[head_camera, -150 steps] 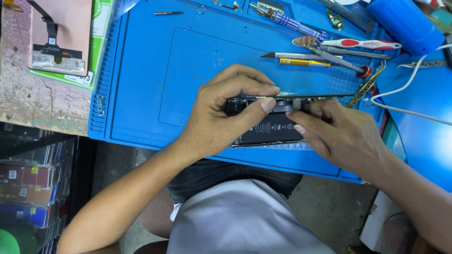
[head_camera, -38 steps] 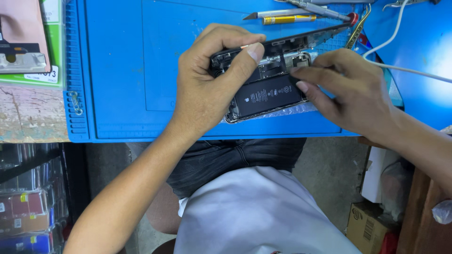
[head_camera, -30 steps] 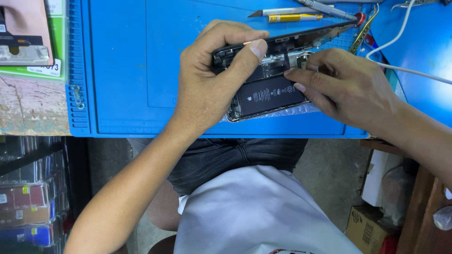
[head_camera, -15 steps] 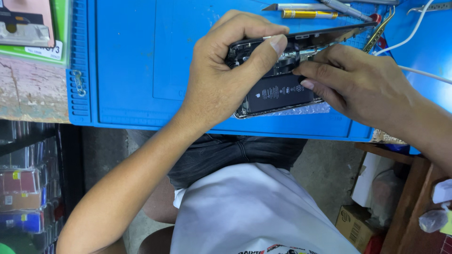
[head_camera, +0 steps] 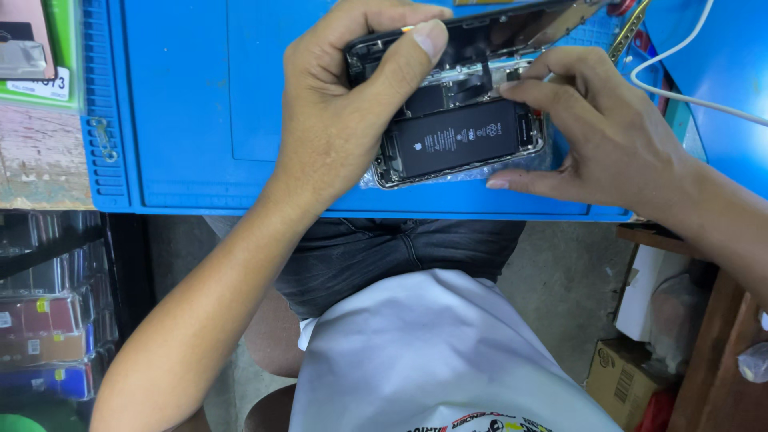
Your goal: The person uses a screwdriver to remove screws from a disassembled mobile phone, then reaches for other items on the desk, and continues working on the phone's internal components while holding the screen open.
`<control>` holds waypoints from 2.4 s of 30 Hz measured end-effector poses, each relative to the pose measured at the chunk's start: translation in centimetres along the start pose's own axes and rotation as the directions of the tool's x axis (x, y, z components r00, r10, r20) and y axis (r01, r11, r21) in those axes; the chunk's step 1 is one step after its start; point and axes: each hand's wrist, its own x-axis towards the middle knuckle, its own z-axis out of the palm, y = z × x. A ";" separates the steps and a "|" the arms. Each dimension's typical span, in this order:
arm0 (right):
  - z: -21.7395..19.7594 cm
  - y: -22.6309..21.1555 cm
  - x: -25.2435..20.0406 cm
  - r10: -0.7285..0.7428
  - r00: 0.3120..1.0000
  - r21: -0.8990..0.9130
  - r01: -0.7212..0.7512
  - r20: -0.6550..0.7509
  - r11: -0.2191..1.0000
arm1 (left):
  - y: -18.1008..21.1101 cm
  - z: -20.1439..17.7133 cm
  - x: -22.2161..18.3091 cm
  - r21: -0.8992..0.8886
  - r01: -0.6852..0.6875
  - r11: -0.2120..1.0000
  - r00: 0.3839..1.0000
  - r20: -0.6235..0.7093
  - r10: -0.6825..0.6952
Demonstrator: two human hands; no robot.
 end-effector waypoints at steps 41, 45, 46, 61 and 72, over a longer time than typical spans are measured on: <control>0.6 -0.7 -0.6 0.074 0.987 0.023 -0.071 -0.145 0.997 | 1.0 0.6 0.1 0.105 0.068 0.992 0.997 -0.043 -0.064; 1.0 -1.7 0.0 0.199 0.966 0.084 -0.188 -0.164 0.979 | 0.9 0.5 0.1 0.068 0.037 0.997 0.998 -0.046 -0.034; 1.0 -1.9 0.1 0.205 0.964 0.064 -0.197 -0.167 0.978 | 0.9 0.5 0.1 0.053 0.038 0.998 0.998 -0.048 -0.036; 1.3 -4.4 2.3 0.263 0.946 -0.130 -0.290 -0.189 0.948 | 2.8 0.2 0.2 0.074 0.124 0.989 0.989 -0.092 -0.117; 0.2 -2.9 3.6 0.309 0.950 -0.125 -0.313 -0.045 0.942 | 2.6 -0.3 0.7 0.056 0.212 0.976 0.976 -0.061 -0.208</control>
